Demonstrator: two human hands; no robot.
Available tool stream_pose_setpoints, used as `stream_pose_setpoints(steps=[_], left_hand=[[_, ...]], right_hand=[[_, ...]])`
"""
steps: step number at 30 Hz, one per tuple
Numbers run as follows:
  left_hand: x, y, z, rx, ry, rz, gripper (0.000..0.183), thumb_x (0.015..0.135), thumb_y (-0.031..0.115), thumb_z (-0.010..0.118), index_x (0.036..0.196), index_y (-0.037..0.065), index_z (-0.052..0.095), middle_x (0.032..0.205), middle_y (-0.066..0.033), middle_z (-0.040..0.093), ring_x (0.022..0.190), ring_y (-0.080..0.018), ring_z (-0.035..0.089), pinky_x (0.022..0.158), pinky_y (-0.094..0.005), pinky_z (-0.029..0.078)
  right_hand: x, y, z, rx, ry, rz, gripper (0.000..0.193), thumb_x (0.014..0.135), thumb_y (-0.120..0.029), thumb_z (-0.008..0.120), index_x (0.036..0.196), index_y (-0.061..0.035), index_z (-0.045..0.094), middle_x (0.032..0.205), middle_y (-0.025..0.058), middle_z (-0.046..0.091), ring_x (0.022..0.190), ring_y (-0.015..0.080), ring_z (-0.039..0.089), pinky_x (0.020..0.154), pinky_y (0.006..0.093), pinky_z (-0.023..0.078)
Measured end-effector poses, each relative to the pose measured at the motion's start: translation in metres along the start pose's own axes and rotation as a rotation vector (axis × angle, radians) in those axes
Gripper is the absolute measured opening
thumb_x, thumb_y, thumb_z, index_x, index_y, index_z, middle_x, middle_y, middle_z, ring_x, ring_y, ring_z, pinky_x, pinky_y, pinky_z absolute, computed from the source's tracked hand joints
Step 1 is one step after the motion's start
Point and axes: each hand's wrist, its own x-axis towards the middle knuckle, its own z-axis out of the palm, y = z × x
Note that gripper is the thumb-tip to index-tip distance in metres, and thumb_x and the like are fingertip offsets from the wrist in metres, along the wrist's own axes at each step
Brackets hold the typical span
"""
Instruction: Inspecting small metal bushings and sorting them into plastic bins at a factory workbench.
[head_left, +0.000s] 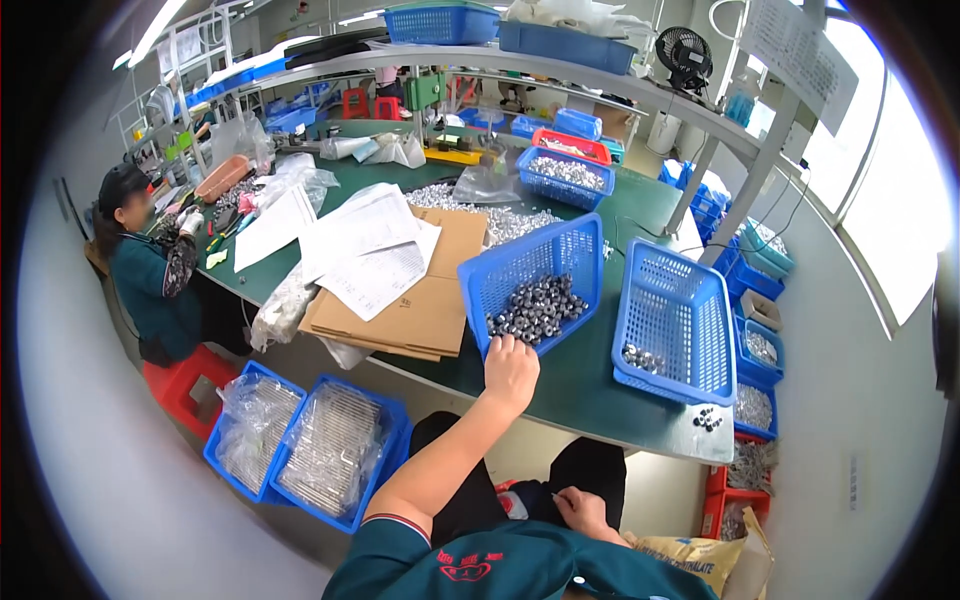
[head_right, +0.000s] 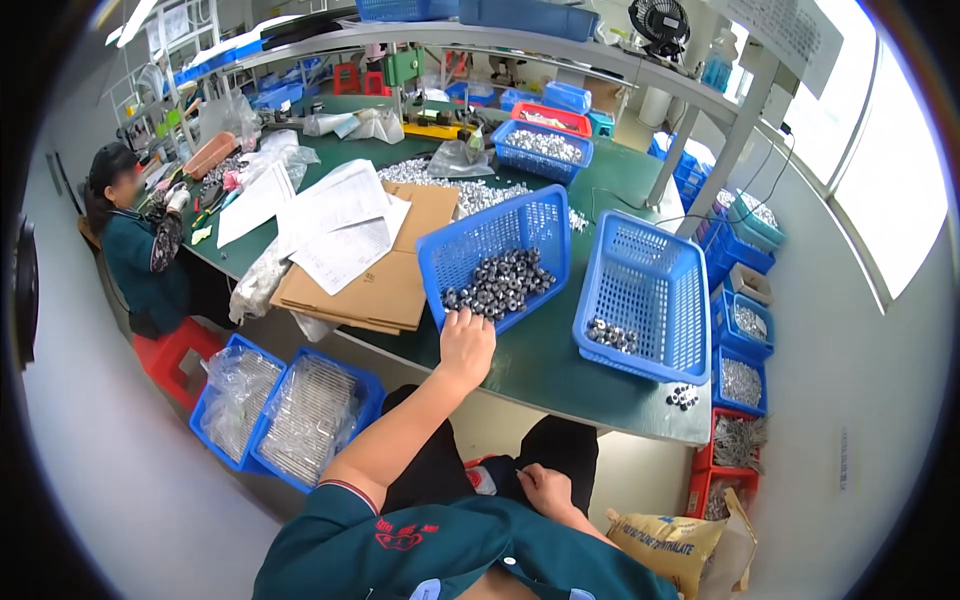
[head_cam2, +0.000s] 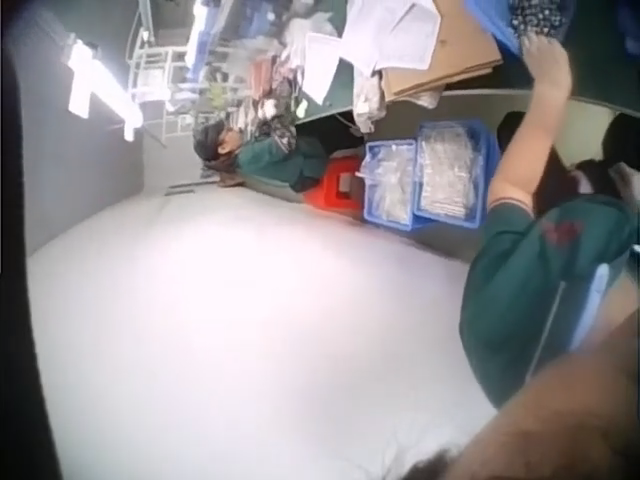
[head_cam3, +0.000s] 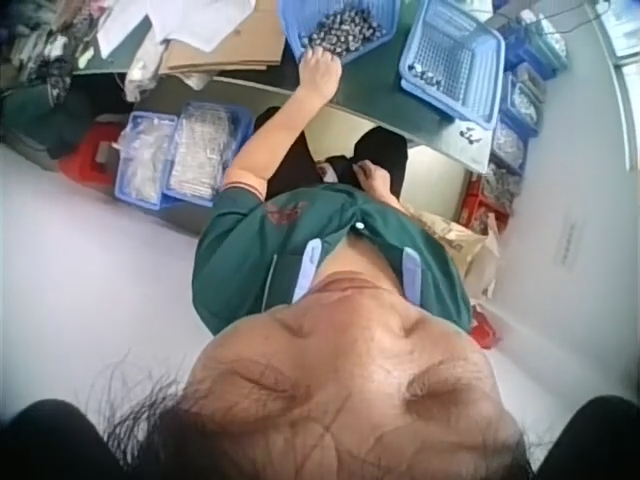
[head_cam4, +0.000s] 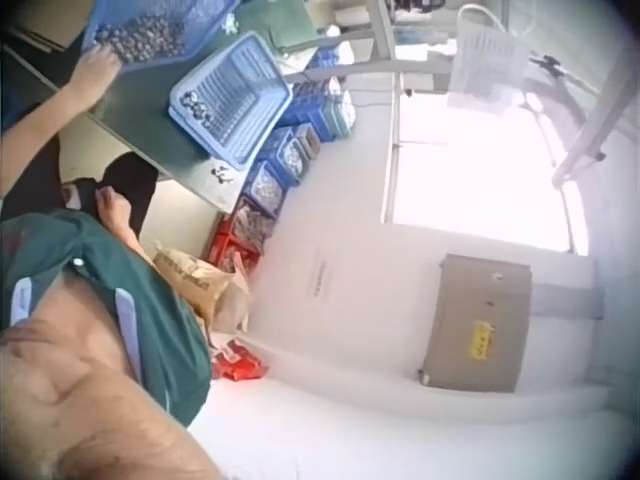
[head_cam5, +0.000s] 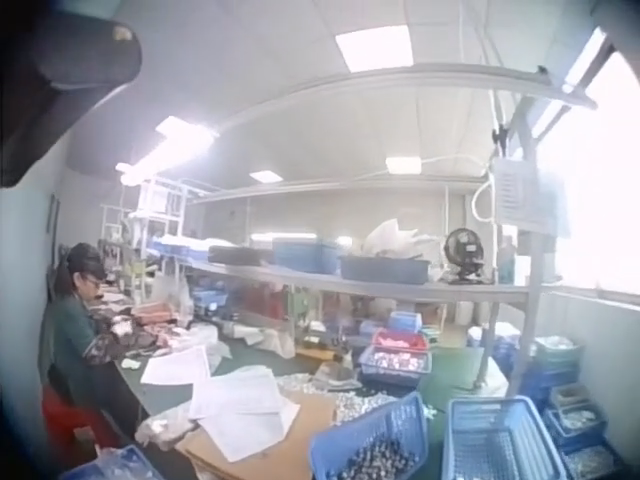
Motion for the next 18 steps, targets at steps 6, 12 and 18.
stream_pose_setpoints(steps=[6, 12, 18], left_hand=[[0.002, 0.005, 0.014, 0.021, -0.030, -0.022, 0.005, 0.075, 0.013, 0.061, 0.077, 0.010, 0.064, 0.081, -0.0054, 0.061, 0.087, -0.0223, 0.056, 0.080, -0.0353, 0.042], [0.003, 0.005, 0.016, -0.030, 0.073, 0.015, 0.003, 0.075, 0.010, 0.058, 0.075, 0.010, 0.055, 0.078, -0.0050, 0.056, 0.081, -0.0236, 0.055, 0.072, -0.0363, 0.041], [-0.003, 0.000, 0.014, 0.010, 0.129, 0.039, 0.007, 0.075, 0.011, 0.058, 0.073, 0.011, 0.052, 0.072, -0.0037, 0.053, 0.075, -0.0219, 0.054, 0.069, -0.0351, 0.042]], right_hand=[[0.009, 0.010, 0.000, 0.065, -0.024, 0.114, 0.021, 0.088, -0.031, 0.065, 0.089, -0.0100, 0.069, 0.077, 0.0134, 0.069, 0.073, 0.0339, 0.068, 0.065, 0.0439, 0.053], [0.016, 0.020, -0.001, 0.096, 0.003, 0.129, 0.020, 0.086, -0.029, 0.066, 0.089, -0.0097, 0.069, 0.076, 0.0130, 0.069, 0.072, 0.0332, 0.067, 0.064, 0.0437, 0.053], [0.019, 0.024, 0.005, 0.084, -0.018, 0.154, 0.019, 0.086, -0.029, 0.067, 0.089, -0.0099, 0.069, 0.079, 0.0137, 0.069, 0.075, 0.0332, 0.068, 0.065, 0.0426, 0.053]])
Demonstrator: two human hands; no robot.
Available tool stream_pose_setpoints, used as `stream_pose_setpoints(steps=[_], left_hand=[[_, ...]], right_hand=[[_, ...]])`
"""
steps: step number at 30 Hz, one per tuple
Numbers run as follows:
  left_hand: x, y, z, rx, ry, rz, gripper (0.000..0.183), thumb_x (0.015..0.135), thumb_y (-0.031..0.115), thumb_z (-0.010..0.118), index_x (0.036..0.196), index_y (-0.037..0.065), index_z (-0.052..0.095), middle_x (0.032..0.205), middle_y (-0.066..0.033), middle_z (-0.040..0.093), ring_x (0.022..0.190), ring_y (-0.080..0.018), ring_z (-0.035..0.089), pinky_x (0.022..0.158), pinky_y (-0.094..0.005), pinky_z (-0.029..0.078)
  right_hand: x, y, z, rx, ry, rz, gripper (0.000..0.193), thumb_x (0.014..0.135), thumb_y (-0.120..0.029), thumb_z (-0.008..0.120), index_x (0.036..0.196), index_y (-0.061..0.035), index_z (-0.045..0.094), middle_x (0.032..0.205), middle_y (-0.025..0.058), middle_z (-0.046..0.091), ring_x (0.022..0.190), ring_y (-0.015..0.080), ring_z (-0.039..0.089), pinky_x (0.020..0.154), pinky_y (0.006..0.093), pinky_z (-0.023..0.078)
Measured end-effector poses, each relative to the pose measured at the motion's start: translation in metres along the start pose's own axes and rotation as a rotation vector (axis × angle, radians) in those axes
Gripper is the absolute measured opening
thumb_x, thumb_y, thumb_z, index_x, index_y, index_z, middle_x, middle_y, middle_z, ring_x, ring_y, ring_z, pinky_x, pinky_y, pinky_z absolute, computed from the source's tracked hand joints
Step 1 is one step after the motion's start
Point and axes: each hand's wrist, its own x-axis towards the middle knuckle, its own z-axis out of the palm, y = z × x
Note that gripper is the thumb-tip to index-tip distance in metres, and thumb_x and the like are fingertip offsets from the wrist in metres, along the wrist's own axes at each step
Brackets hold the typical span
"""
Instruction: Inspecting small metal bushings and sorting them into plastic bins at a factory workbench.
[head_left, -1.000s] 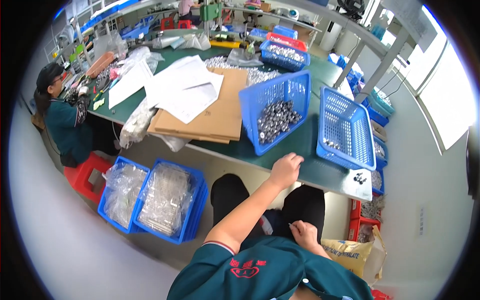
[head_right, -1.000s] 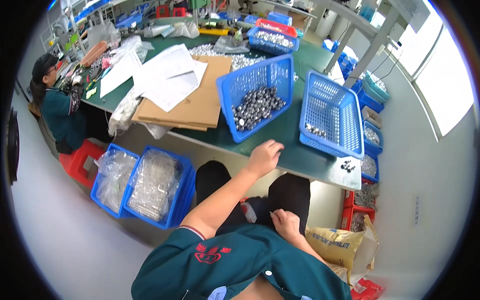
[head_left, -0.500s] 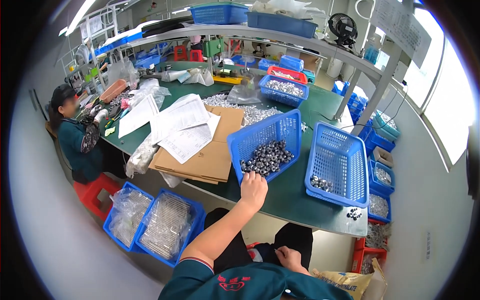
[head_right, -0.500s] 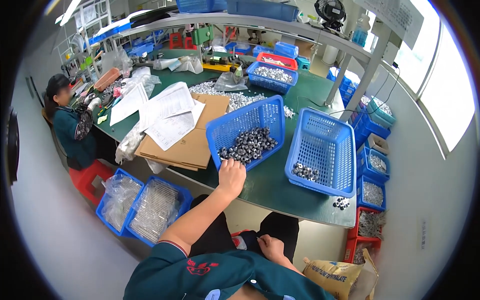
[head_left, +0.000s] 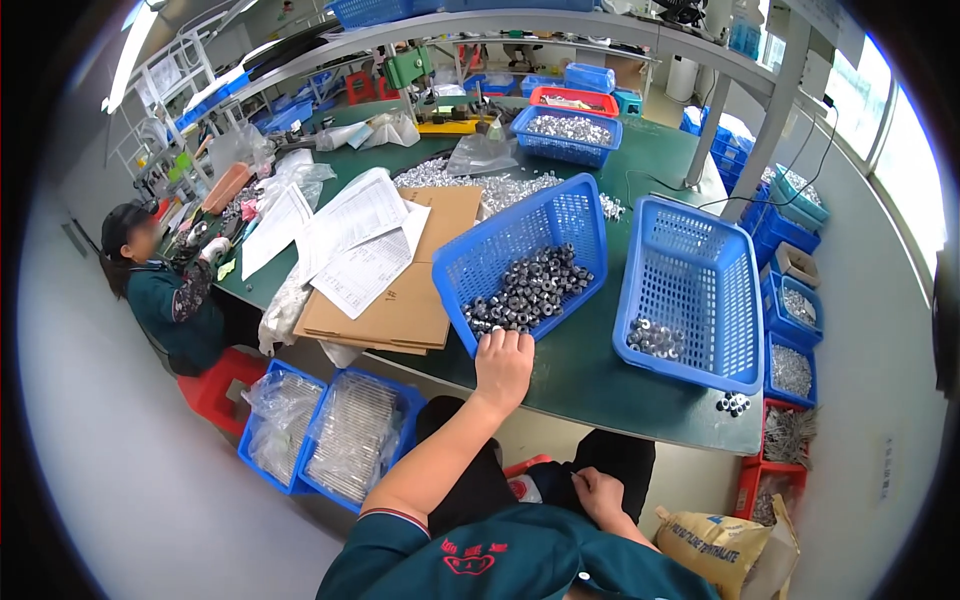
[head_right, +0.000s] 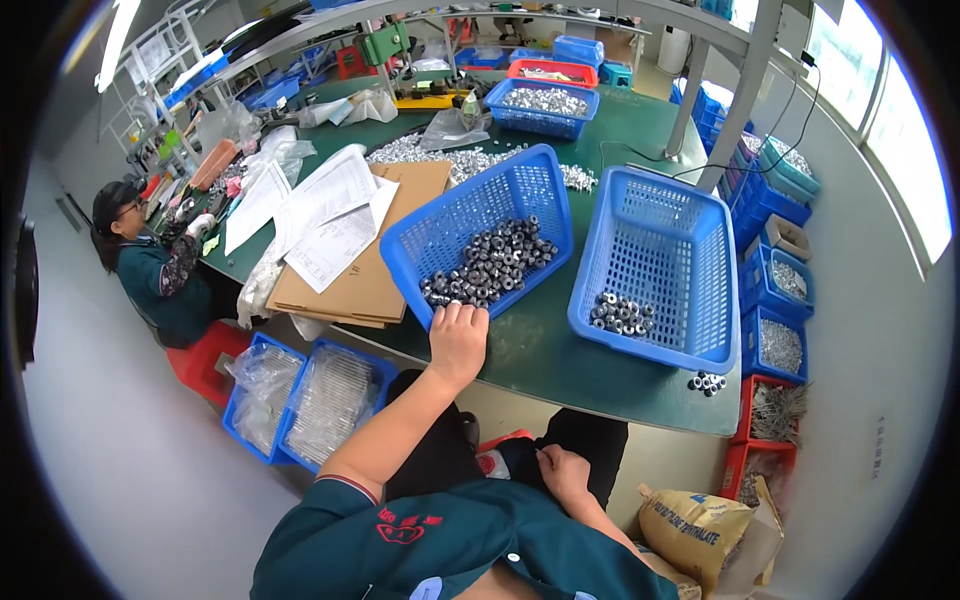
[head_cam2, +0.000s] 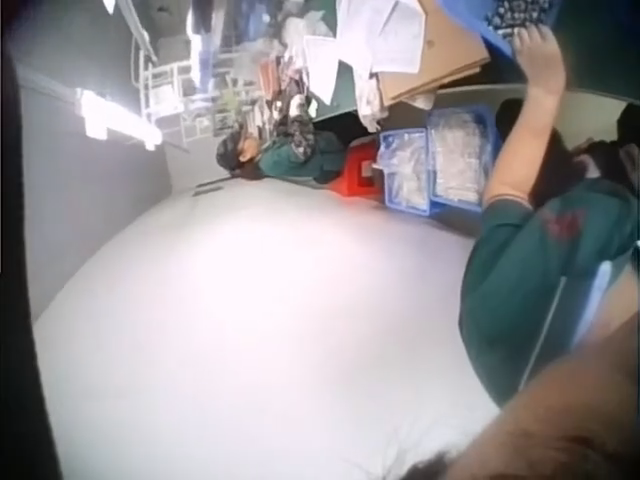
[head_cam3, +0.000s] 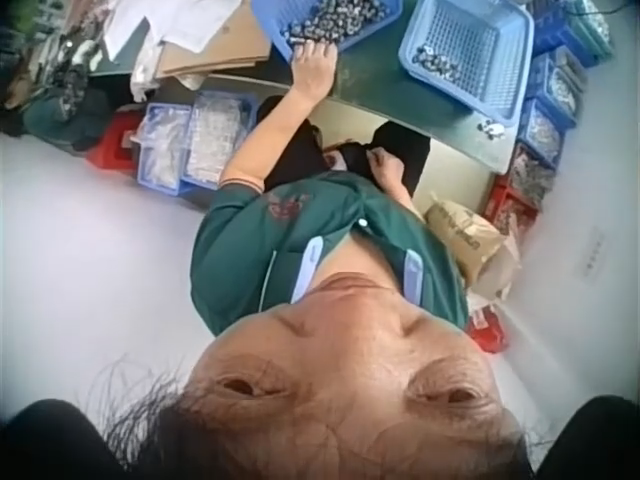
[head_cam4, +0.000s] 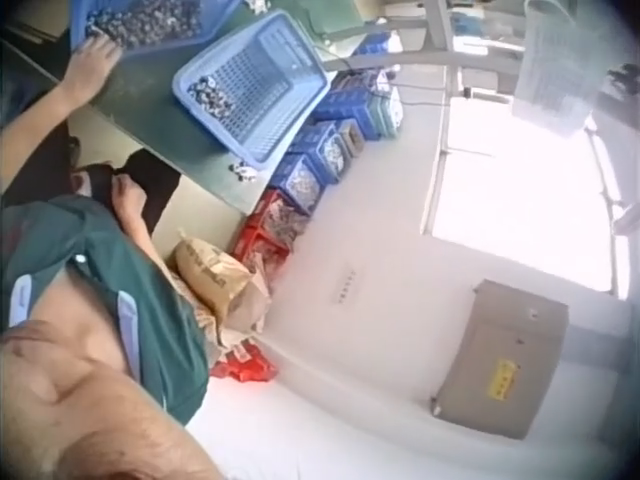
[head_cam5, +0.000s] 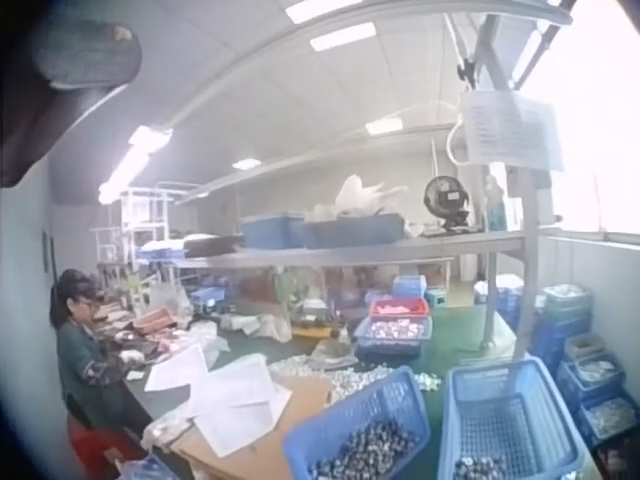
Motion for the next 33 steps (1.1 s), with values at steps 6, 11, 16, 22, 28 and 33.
stream_pose_setpoints(steps=[6, 11, 16, 22, 28, 33], left_hand=[[0.001, 0.016, -0.017, -0.265, 0.049, -0.084, 0.005, 0.081, 0.012, 0.057, 0.084, 0.008, 0.055, 0.078, -0.0072, 0.060, 0.076, -0.0254, 0.060, 0.068, -0.0390, 0.046], [-0.018, 0.039, -0.063, -1.424, -0.382, -0.741, 0.013, 0.095, 0.009, 0.059, 0.106, 0.003, 0.057, 0.096, -0.0094, 0.068, 0.081, -0.0135, 0.066, 0.071, -0.0275, 0.051], [-0.059, 0.037, -0.067, -2.009, -0.393, -0.985, 0.015, 0.092, 0.003, 0.060, 0.107, 0.005, 0.059, 0.096, -0.0079, 0.067, 0.080, -0.0156, 0.065, 0.074, -0.0289, 0.052], [-0.069, 0.031, -0.101, -2.207, -0.425, -1.106, 0.019, 0.088, 0.000, 0.062, 0.107, 0.005, 0.059, 0.097, -0.0094, 0.065, 0.082, -0.0168, 0.061, 0.076, -0.0292, 0.051], [-0.078, 0.039, -0.099, -2.174, -0.533, -1.015, 0.020, 0.087, 0.000, 0.062, 0.106, 0.005, 0.059, 0.098, -0.0084, 0.063, 0.083, -0.0153, 0.059, 0.075, -0.0281, 0.048], [-0.074, 0.043, -0.110, -1.881, -0.618, -0.891, 0.023, 0.087, -0.005, 0.061, 0.108, 0.002, 0.059, 0.102, -0.0064, 0.060, 0.088, -0.0140, 0.059, 0.080, -0.0268, 0.050]], right_hand=[[-0.012, 0.010, 0.001, 0.020, 0.070, -0.018, 0.015, 0.086, -0.026, 0.067, 0.085, -0.0111, 0.067, 0.070, 0.0129, 0.066, 0.067, 0.0330, 0.066, 0.060, 0.0441, 0.051], [-0.019, 0.011, -0.003, 0.122, 0.097, -0.012, 0.013, 0.086, -0.022, 0.068, 0.084, -0.0093, 0.065, 0.071, 0.0152, 0.065, 0.067, 0.0345, 0.065, 0.059, 0.0431, 0.050], [-0.008, -0.003, -0.014, 0.275, 0.088, -0.002, 0.010, 0.086, -0.015, 0.069, 0.089, -0.0062, 0.067, 0.068, 0.0132, 0.063, 0.061, 0.0246, 0.064, 0.060, 0.0340, 0.050], [0.034, -0.083, -0.072, 0.441, 0.019, -0.152, 0.011, 0.085, -0.011, 0.070, 0.094, -0.0036, 0.069, 0.077, 0.0145, 0.067, 0.068, 0.0286, 0.066, 0.061, 0.0330, 0.050], [0.048, -0.123, -0.109, 0.410, 0.074, -0.397, 0.013, 0.080, -0.005, 0.071, 0.090, -0.0031, 0.063, 0.075, 0.0109, 0.066, 0.064, 0.0277, 0.064, 0.056, 0.0354, 0.049], [0.047, -0.129, -0.114, 0.409, 0.087, -0.464, 0.012, 0.079, -0.002, 0.071, 0.090, -0.0022, 0.065, 0.074, 0.0102, 0.064, 0.061, 0.0253, 0.061, 0.053, 0.0331, 0.046]])
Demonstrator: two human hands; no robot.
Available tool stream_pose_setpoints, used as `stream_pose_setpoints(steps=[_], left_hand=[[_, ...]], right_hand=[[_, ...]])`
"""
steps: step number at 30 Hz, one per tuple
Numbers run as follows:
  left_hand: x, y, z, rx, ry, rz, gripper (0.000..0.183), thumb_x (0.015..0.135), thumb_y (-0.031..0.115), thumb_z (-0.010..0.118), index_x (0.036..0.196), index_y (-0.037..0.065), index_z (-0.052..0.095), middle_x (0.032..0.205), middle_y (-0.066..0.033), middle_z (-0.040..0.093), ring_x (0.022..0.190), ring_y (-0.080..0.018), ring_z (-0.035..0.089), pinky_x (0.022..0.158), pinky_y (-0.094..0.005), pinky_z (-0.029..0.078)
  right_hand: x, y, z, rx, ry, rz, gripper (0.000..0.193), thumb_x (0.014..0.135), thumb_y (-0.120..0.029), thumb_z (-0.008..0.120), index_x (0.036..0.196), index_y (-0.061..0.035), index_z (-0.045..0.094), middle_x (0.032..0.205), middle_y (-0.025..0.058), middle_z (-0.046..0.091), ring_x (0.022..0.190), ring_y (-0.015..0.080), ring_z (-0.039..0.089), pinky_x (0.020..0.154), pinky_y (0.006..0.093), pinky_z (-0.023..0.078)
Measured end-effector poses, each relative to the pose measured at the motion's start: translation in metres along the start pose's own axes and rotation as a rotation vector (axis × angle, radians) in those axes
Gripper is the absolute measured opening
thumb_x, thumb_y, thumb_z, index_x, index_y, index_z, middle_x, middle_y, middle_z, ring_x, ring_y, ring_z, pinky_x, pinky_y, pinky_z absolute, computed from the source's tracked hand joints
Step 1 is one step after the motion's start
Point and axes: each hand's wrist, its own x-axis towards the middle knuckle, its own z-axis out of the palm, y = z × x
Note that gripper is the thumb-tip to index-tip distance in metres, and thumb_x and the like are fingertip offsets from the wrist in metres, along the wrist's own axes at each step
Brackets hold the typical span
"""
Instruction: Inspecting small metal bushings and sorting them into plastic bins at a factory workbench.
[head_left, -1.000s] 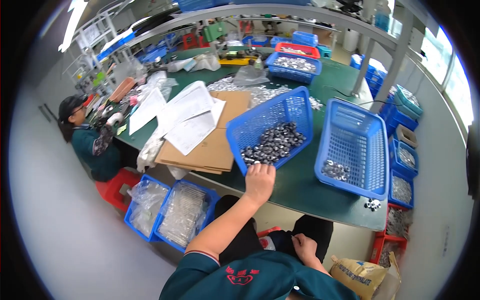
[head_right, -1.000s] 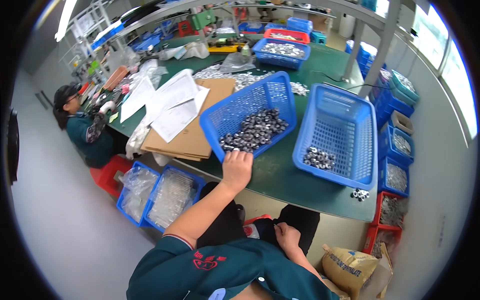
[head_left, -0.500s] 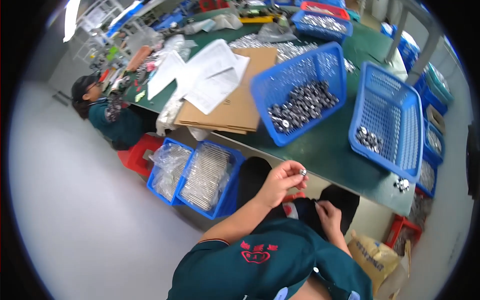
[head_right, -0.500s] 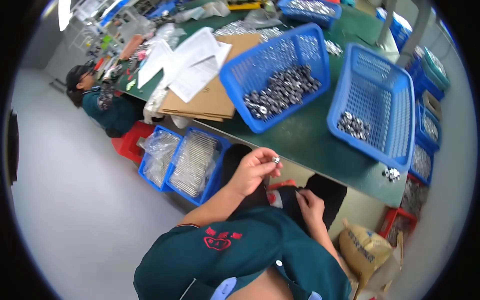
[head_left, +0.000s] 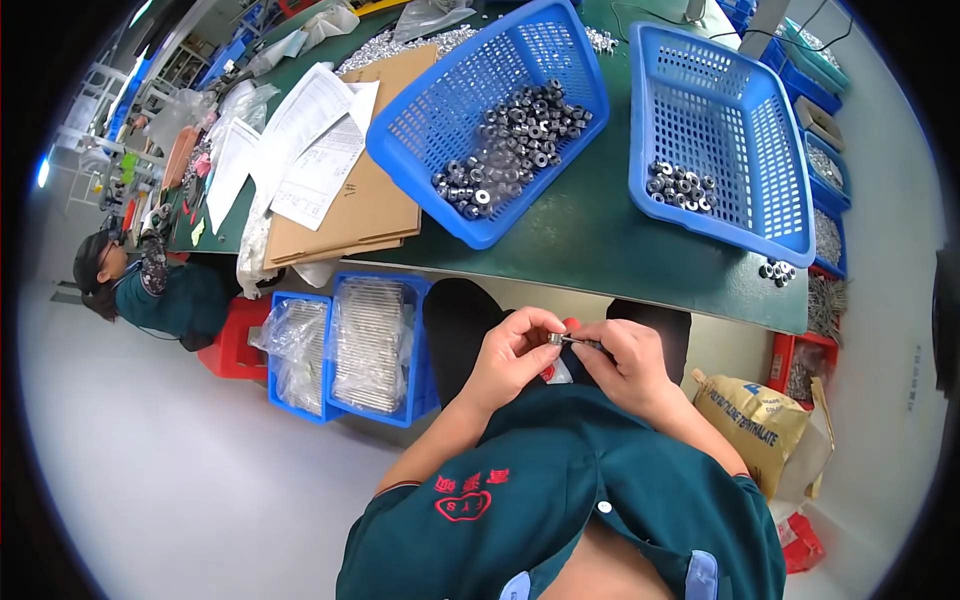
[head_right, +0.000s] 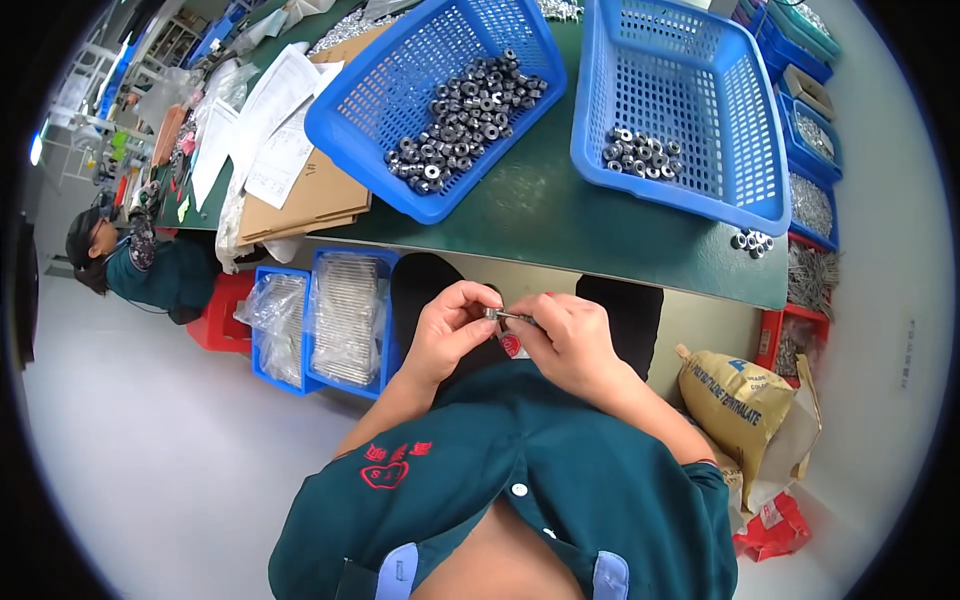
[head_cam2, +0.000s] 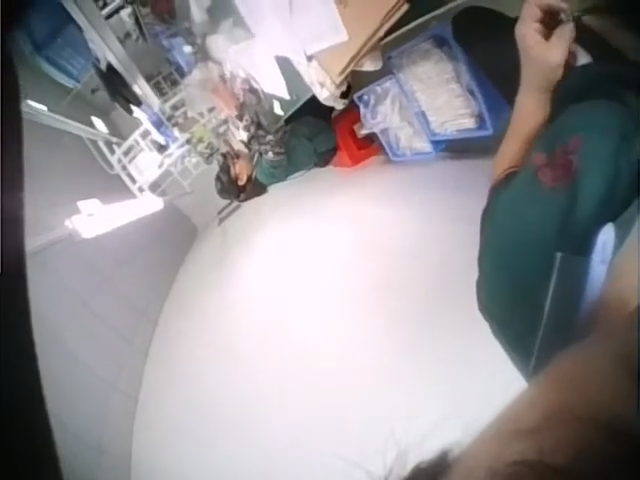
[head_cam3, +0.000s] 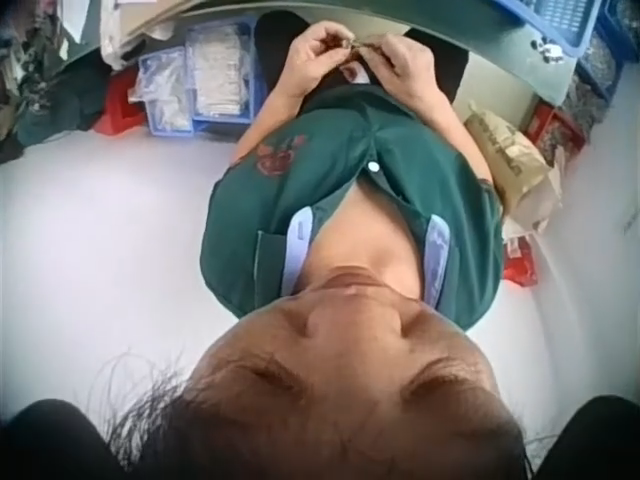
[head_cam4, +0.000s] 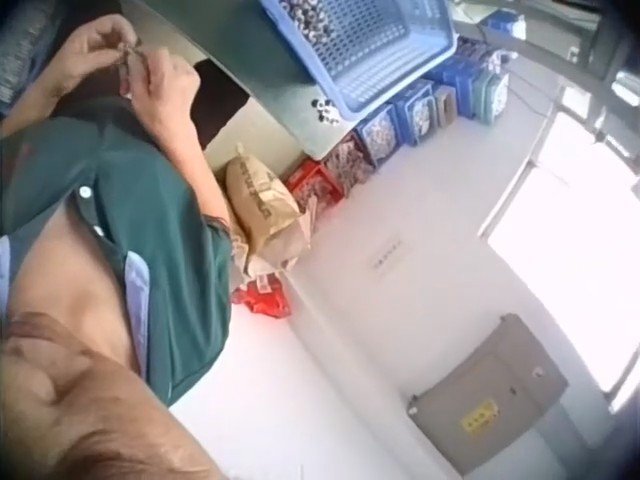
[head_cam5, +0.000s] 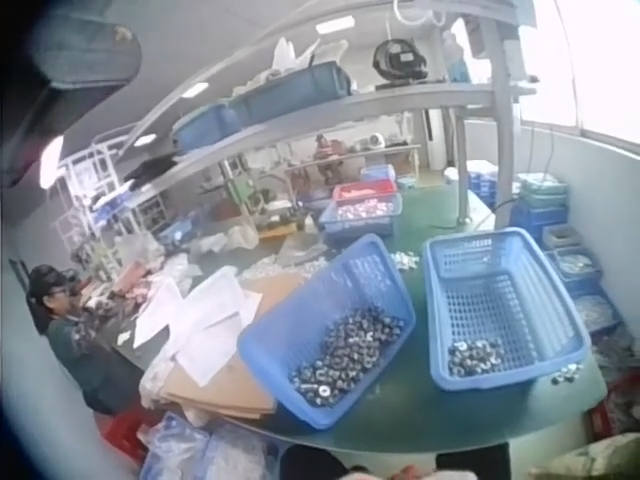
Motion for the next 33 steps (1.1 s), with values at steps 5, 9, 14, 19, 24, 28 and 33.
stream_pose_setpoints(steps=[5, 9, 14, 19, 24, 28, 33], left_hand=[[-0.001, 0.011, 0.007, 0.480, 0.025, 0.194, 0.021, 0.084, -0.008, 0.062, 0.103, 0.000, 0.061, 0.100, -0.0074, 0.061, 0.084, -0.0149, 0.060, 0.076, -0.0259, 0.050], [-0.001, 0.016, 0.011, 0.643, 0.010, 0.307, 0.020, 0.082, -0.009, 0.062, 0.099, 0.000, 0.063, 0.097, -0.0096, 0.061, 0.080, -0.0155, 0.060, 0.071, -0.0263, 0.049], [0.000, 0.023, 0.018, 0.696, 0.031, 0.370, 0.020, 0.084, -0.008, 0.061, 0.102, 0.001, 0.063, 0.097, -0.0092, 0.061, 0.080, -0.0157, 0.061, 0.071, -0.0264, 0.051], [-0.003, 0.008, 0.008, 0.684, 0.059, 0.312, 0.021, 0.086, -0.004, 0.059, 0.106, 0.003, 0.061, 0.093, -0.0105, 0.062, 0.076, -0.0231, 0.061, 0.070, -0.0314, 0.050], [-0.003, 0.011, 0.018, 0.784, 0.021, 0.294, 0.021, 0.086, -0.004, 0.057, 0.105, 0.004, 0.060, 0.088, -0.0129, 0.063, 0.078, -0.0280, 0.060, 0.069, -0.0353, 0.050], [-0.001, 0.012, 0.018, 0.921, -0.007, 0.367, 0.020, 0.083, -0.004, 0.057, 0.103, 0.002, 0.059, 0.090, -0.0141, 0.062, 0.080, -0.0316, 0.060, 0.071, -0.0391, 0.050], [0.011, 0.019, 0.026, 1.106, -0.066, 0.603, 0.025, 0.077, -0.011, 0.056, 0.100, -0.002, 0.060, 0.091, -0.0159, 0.062, 0.080, -0.0334, 0.063, 0.068, -0.0399, 0.054]], right_hand=[[0.001, -0.004, -0.003, -0.185, 0.038, -0.122, 0.014, 0.074, -0.001, 0.072, 0.086, -0.0039, 0.065, 0.067, 0.0083, 0.061, 0.056, 0.0253, 0.058, 0.050, 0.0349, 0.045], [-0.001, 0.001, 0.002, -0.265, 0.000, -0.161, 0.014, 0.072, -0.001, 0.072, 0.083, -0.0049, 0.064, 0.064, 0.0075, 0.059, 0.054, 0.0249, 0.057, 0.049, 0.0356, 0.045], [-0.010, 0.002, 0.006, -0.144, 0.097, 0.015, 0.012, 0.075, -0.001, 0.072, 0.082, -0.0039, 0.063, 0.066, 0.0087, 0.060, 0.056, 0.0256, 0.059, 0.050, 0.0337, 0.046], [-0.013, -0.005, -0.006, -0.030, 0.076, 0.070, 0.012, 0.076, -0.001, 0.072, 0.085, -0.0020, 0.063, 0.074, 0.0101, 0.065, 0.058, 0.0253, 0.061, 0.052, 0.0324, 0.046], [-0.011, -0.002, 0.000, -0.108, 0.091, -0.039, 0.012, 0.074, -0.002, 0.072, 0.081, -0.0041, 0.064, 0.067, 0.0083, 0.062, 0.059, 0.0249, 0.063, 0.050, 0.0331, 0.048], [-0.007, -0.007, -0.006, -0.236, 0.080, -0.124, 0.011, 0.073, -0.001, 0.071, 0.078, -0.0045, 0.061, 0.066, 0.0082, 0.062, 0.058, 0.0255, 0.062, 0.050, 0.0337, 0.048], [-0.017, 0.001, -0.004, -0.002, 0.048, 0.119, 0.008, 0.079, -0.003, 0.071, 0.084, -0.0016, 0.064, 0.068, 0.0124, 0.063, 0.058, 0.0240, 0.062, 0.053, 0.0329, 0.048]])
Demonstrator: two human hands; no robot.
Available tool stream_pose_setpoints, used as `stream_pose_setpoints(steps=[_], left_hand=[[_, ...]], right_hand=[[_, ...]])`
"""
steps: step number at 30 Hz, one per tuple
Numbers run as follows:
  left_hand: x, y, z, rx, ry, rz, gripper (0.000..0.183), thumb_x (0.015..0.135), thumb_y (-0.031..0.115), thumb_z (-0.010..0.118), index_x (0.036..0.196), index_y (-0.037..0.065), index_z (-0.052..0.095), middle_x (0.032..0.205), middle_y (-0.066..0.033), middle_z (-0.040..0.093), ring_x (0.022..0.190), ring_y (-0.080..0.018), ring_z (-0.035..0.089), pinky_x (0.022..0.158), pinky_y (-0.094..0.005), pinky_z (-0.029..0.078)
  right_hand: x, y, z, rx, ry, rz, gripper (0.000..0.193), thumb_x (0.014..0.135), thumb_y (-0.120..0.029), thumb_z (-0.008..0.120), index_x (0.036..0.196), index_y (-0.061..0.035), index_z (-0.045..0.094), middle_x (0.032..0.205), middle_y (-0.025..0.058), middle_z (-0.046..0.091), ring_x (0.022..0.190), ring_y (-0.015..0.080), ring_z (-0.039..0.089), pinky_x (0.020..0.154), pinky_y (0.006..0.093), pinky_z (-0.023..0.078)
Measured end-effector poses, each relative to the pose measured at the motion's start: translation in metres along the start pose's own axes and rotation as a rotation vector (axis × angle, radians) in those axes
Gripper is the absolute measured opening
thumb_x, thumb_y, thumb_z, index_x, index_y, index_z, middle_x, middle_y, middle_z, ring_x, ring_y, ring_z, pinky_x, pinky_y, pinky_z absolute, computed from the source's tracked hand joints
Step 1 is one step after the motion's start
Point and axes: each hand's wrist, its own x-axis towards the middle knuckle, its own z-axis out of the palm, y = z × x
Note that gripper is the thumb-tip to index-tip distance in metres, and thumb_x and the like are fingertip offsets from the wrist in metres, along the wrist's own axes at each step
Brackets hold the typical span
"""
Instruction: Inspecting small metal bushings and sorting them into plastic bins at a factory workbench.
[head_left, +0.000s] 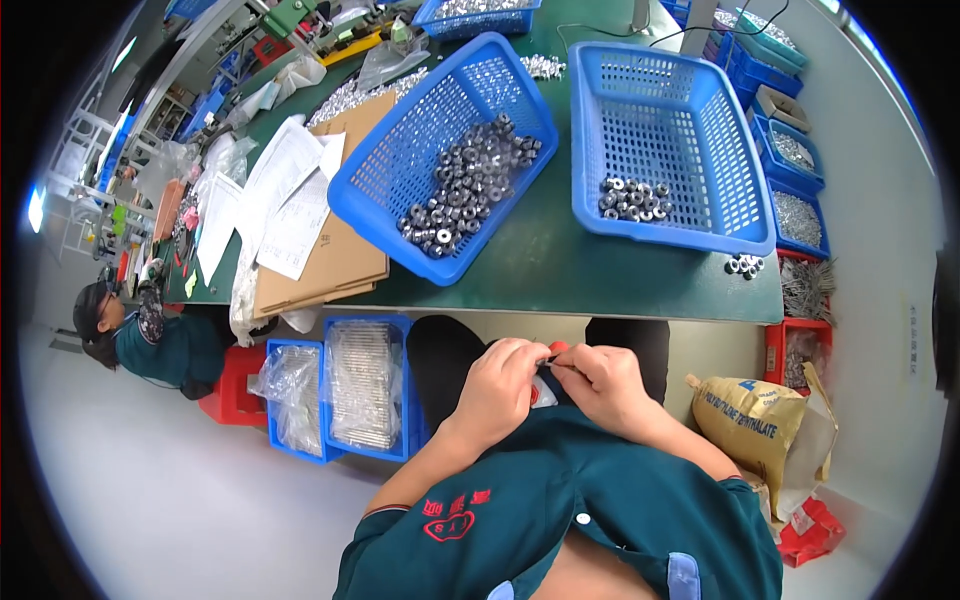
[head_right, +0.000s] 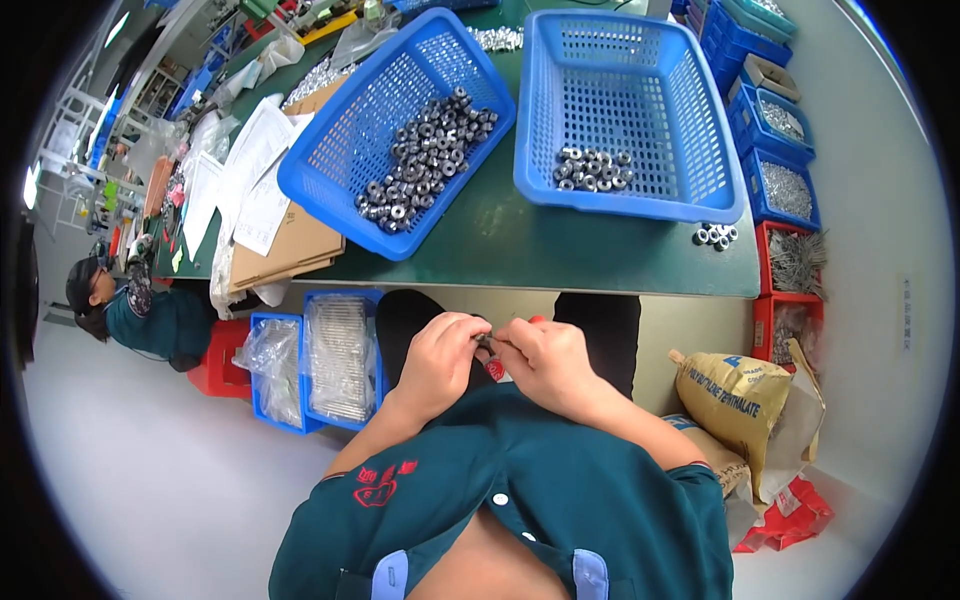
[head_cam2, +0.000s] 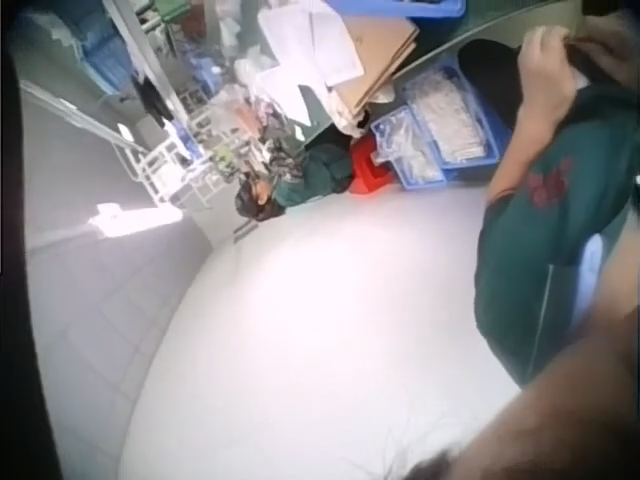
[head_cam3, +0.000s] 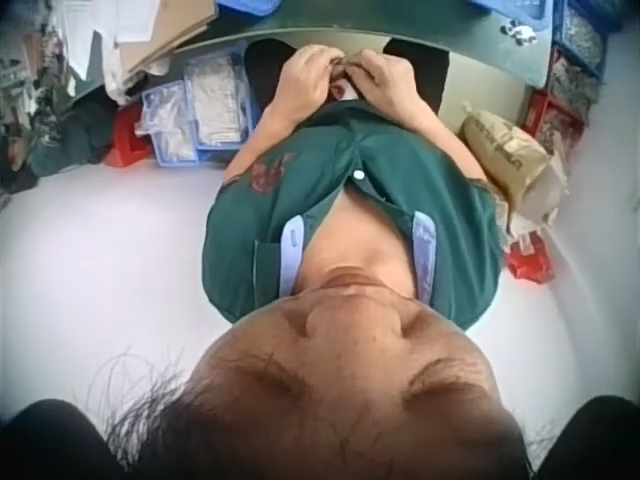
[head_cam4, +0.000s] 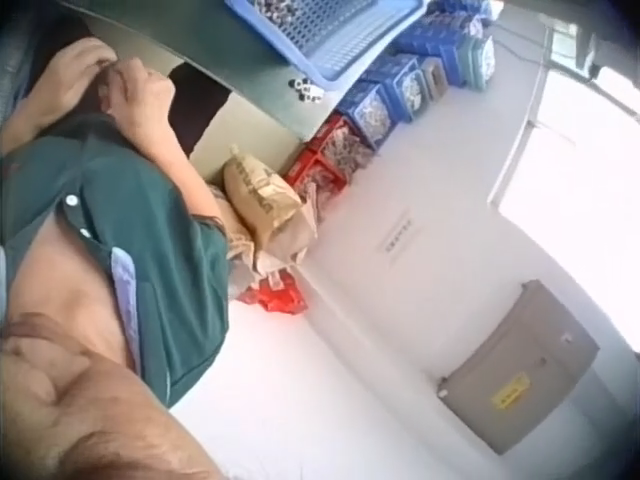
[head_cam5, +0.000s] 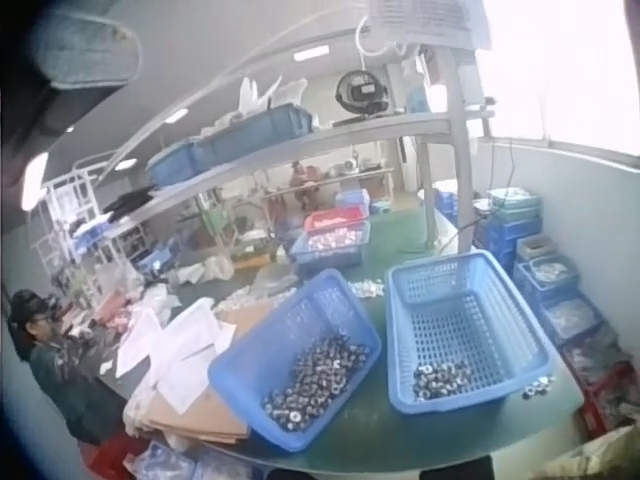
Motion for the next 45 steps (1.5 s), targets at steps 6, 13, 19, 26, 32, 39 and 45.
stream_pose_setpoints(steps=[6, 13, 19, 26, 32, 39, 45], left_hand=[[0.039, 0.013, -0.007, 0.130, -0.003, 0.072, 0.024, 0.080, -0.007, 0.056, 0.103, -0.001, 0.059, 0.093, -0.0163, 0.064, 0.085, -0.0358, 0.062, 0.073, -0.0416, 0.053], [0.160, 0.031, -0.008, 0.142, 0.054, 0.405, 0.020, 0.078, -0.001, 0.064, 0.098, 0.002, 0.062, 0.091, -0.0145, 0.065, 0.086, -0.0339, 0.063, 0.075, -0.0423, 0.051], [0.244, -0.015, 0.065, 0.754, -0.494, 0.160, 0.014, 0.075, 0.015, 0.060, 0.077, 0.012, 0.073, 0.082, -0.0098, 0.072, 0.081, -0.0267, 0.070, 0.073, -0.0413, 0.047], [0.259, -0.029, 0.085, 0.752, -0.668, 0.020, 0.018, 0.079, 0.013, 0.059, 0.086, 0.012, 0.075, 0.094, -0.0100, 0.073, 0.094, -0.0276, 0.069, 0.081, -0.0452, 0.044], [0.215, -0.026, 0.036, 0.364, 0.393, 0.379, 0.014, 0.075, 0.003, 0.061, 0.088, 0.007, 0.064, 0.080, -0.0088, 0.062, 0.080, -0.0298, 0.061, 0.071, -0.0430, 0.047], [0.157, -0.118, -0.007, 0.691, 0.298, -0.189, 0.011, 0.076, 0.018, 0.073, 0.079, 0.008, 0.069, 0.090, -0.0091, 0.061, 0.095, -0.0294, 0.057, 0.082, -0.0441, 0.045], [0.150, -0.128, -0.001, 0.746, 0.193, -0.217, 0.014, 0.074, 0.019, 0.076, 0.083, 0.011, 0.070, 0.094, -0.0073, 0.060, 0.099, -0.0279, 0.054, 0.084, -0.0430, 0.043]], right_hand=[[-0.005, -0.004, -0.012, 0.391, 0.030, 0.423, 0.013, 0.091, -0.013, 0.065, 0.092, 0.0006, 0.064, 0.067, 0.0095, 0.064, 0.057, 0.0111, 0.057, 0.054, 0.0260, 0.046], [-0.033, 0.068, -0.002, -0.141, 0.108, 0.160, 0.011, 0.085, -0.015, 0.069, 0.088, -0.0061, 0.065, 0.066, 0.0134, 0.063, 0.057, 0.0287, 0.063, 0.052, 0.0368, 0.049], [-0.083, 0.139, 0.028, -0.519, 0.003, 0.130, 0.013, 0.083, -0.019, 0.068, 0.079, -0.0100, 0.059, 0.064, 0.0119, 0.062, 0.060, 0.0319, 0.063, 0.052, 0.0447, 0.049], [-0.092, 0.149, 0.027, -0.528, 0.016, 0.080, 0.009, 0.082, -0.018, 0.067, 0.081, -0.0106, 0.062, 0.065, 0.0103, 0.062, 0.062, 0.0305, 0.062, 0.055, 0.0445, 0.049], [-0.087, 0.155, 0.030, -0.517, 0.024, 0.134, 0.009, 0.082, -0.018, 0.068, 0.081, -0.0114, 0.062, 0.066, 0.0097, 0.062, 0.062, 0.0302, 0.063, 0.056, 0.0435, 0.049], [-0.089, 0.158, 0.030, -0.509, 0.028, 0.140, 0.010, 0.082, -0.020, 0.067, 0.081, -0.0117, 0.062, 0.066, 0.0089, 0.062, 0.062, 0.0290, 0.063, 0.056, 0.0431, 0.050], [-0.088, 0.160, 0.035, -0.509, 0.048, 0.132, 0.010, 0.081, -0.020, 0.068, 0.080, -0.0119, 0.062, 0.065, 0.0088, 0.062, 0.062, 0.0290, 0.063, 0.056, 0.0432, 0.050]])
